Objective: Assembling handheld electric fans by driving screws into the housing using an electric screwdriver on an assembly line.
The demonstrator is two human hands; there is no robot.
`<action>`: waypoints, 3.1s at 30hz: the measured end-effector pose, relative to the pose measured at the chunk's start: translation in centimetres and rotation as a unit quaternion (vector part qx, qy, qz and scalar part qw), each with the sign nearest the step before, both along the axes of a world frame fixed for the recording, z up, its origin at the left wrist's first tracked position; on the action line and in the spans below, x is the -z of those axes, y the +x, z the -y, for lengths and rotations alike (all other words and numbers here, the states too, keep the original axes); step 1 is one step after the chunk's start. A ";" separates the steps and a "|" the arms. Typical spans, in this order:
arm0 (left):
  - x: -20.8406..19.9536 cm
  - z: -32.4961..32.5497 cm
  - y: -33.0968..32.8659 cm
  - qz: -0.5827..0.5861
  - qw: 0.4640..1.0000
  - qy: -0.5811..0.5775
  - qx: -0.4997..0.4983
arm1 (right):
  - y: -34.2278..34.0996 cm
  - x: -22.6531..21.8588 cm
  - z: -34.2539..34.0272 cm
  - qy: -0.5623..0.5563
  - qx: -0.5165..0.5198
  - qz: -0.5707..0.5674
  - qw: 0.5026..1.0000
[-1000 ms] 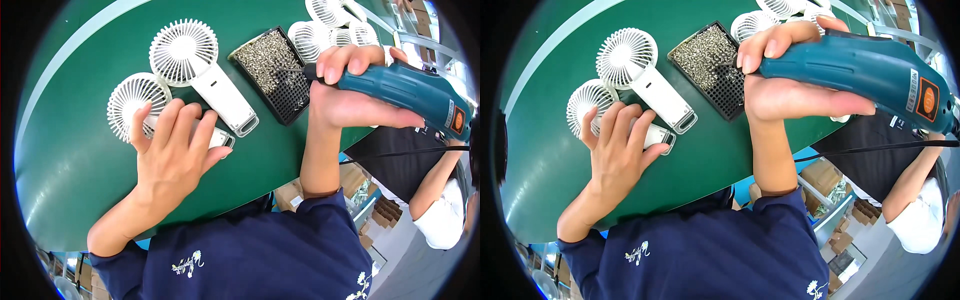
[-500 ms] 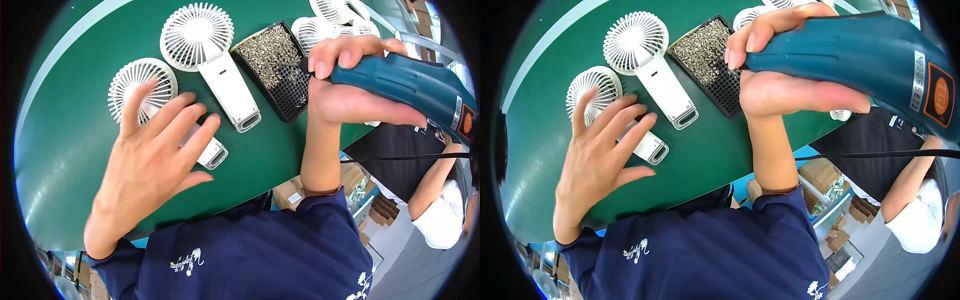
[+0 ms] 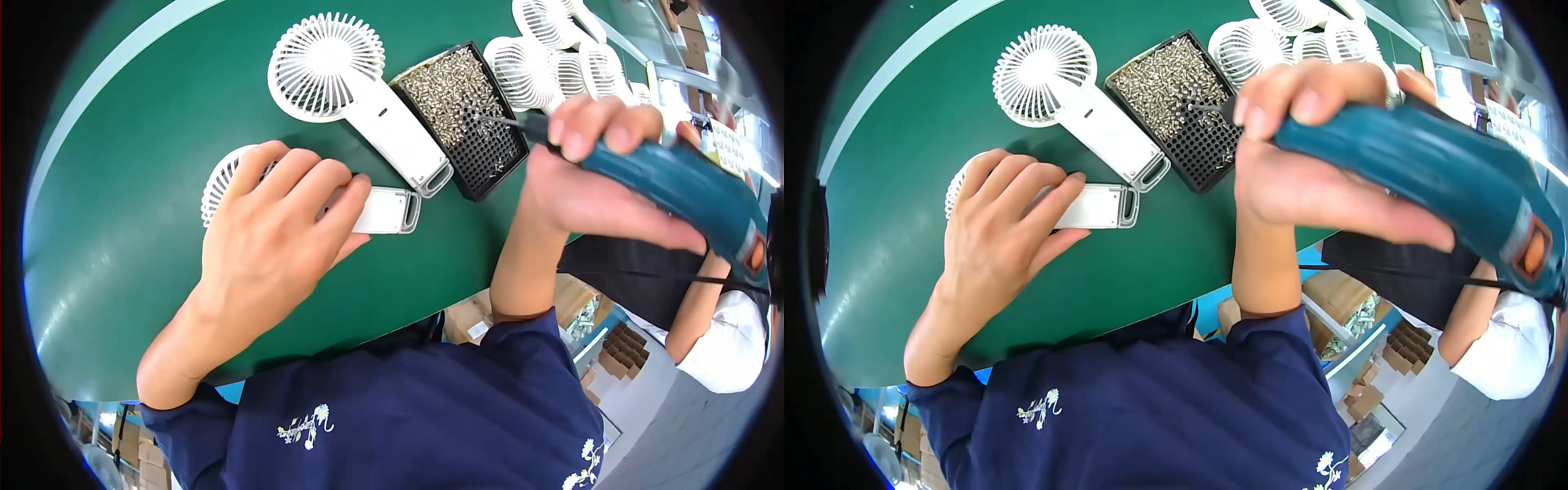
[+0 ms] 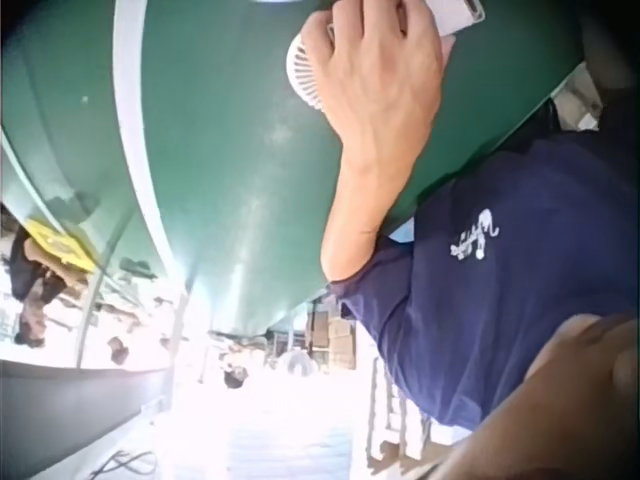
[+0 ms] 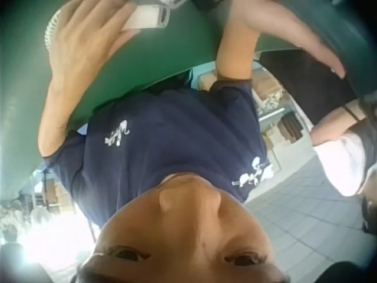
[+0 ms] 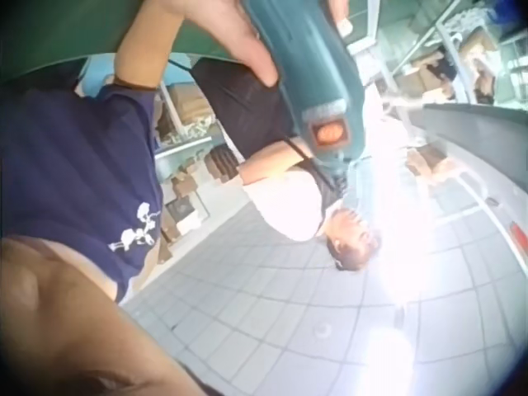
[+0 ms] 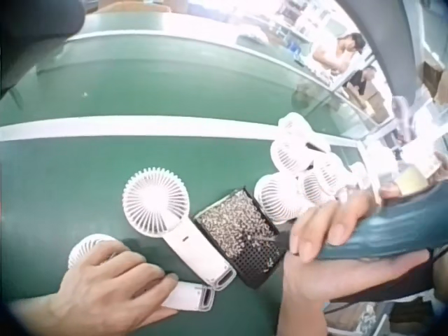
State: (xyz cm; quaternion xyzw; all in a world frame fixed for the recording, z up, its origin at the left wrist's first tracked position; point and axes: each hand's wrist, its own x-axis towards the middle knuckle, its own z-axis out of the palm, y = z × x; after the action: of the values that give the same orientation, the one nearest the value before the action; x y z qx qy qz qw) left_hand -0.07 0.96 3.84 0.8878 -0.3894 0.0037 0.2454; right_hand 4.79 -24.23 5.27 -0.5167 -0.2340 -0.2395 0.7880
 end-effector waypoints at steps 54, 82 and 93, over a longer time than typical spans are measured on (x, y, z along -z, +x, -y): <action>0.3 1.6 -1.4 0.017 0.999 0.036 -0.029 | -4.5 -1.9 -1.8 -0.056 -0.227 -0.057 0.971; 0.3 1.6 -1.6 0.004 0.999 0.035 -0.031 | -4.2 -1.2 -1.1 -0.096 -0.282 -0.057 0.953; 0.1 1.4 -1.5 0.000 0.999 0.036 -0.032 | -4.9 -1.3 -1.8 -0.099 -0.250 -0.066 0.961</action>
State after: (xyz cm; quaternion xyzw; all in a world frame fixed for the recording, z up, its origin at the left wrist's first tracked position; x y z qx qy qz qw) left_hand -1.54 -0.40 3.73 0.9080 -0.3609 -0.0023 0.2129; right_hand -0.15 -22.39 6.56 -0.5322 -0.3257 0.0238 0.7811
